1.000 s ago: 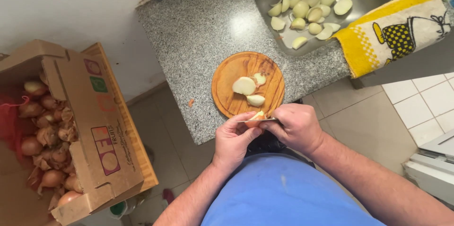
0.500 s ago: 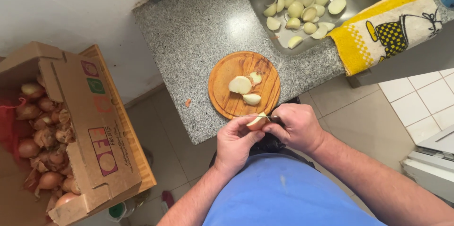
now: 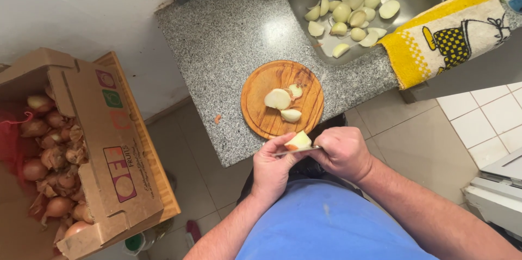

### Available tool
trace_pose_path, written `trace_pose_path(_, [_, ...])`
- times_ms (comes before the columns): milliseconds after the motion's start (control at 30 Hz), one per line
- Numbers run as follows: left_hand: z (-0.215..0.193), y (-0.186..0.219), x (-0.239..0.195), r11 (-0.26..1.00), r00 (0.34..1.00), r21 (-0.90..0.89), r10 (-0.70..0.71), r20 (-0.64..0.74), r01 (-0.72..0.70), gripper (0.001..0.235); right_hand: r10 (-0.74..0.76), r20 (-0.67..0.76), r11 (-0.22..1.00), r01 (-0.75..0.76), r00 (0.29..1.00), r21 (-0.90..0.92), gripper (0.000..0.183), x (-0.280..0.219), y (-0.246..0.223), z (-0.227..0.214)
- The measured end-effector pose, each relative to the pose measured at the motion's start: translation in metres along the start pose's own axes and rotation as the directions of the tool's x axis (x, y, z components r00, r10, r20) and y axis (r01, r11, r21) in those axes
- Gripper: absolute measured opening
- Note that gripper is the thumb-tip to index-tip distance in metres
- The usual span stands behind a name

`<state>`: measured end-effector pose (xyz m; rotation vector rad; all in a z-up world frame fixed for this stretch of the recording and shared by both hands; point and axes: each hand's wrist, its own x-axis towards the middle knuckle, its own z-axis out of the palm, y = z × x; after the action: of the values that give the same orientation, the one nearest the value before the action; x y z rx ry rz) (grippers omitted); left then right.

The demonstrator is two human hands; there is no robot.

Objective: The person peels and cuts onions on a wooden cutting board using a knife. They repeatedly take onions from a cardboard box, peel the outer layers, and place the peeled pieces into a sink.

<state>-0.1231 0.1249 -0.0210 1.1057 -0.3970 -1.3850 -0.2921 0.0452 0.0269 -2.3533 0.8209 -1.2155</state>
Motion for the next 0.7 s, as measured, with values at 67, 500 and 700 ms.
trace_pose_path(67, [0.01, 0.01, -0.006, 0.997, 0.998, 0.024, -0.068, -0.006, 0.068, 0.053, -0.019, 0.051, 0.999, 0.021, 0.999, -0.032, 0.036, -0.002, -0.001, -0.006])
trace_pose_path(500, [-0.006, -0.014, -0.006, 0.881, 0.887, 0.108, -0.462, -0.013, 0.461, 0.039, -0.225, 0.302, 0.963, 0.257, 0.927, -0.074, 0.04, -0.022, -0.005, -0.024])
trace_pose_path(700, [0.028, 0.022, 0.009, 0.86, 0.854, -0.087, -0.51, -0.105, 0.502, 0.039, -0.185, 0.328, 0.974, 0.217, 0.926, -0.063, 0.037, -0.041, -0.008, -0.037])
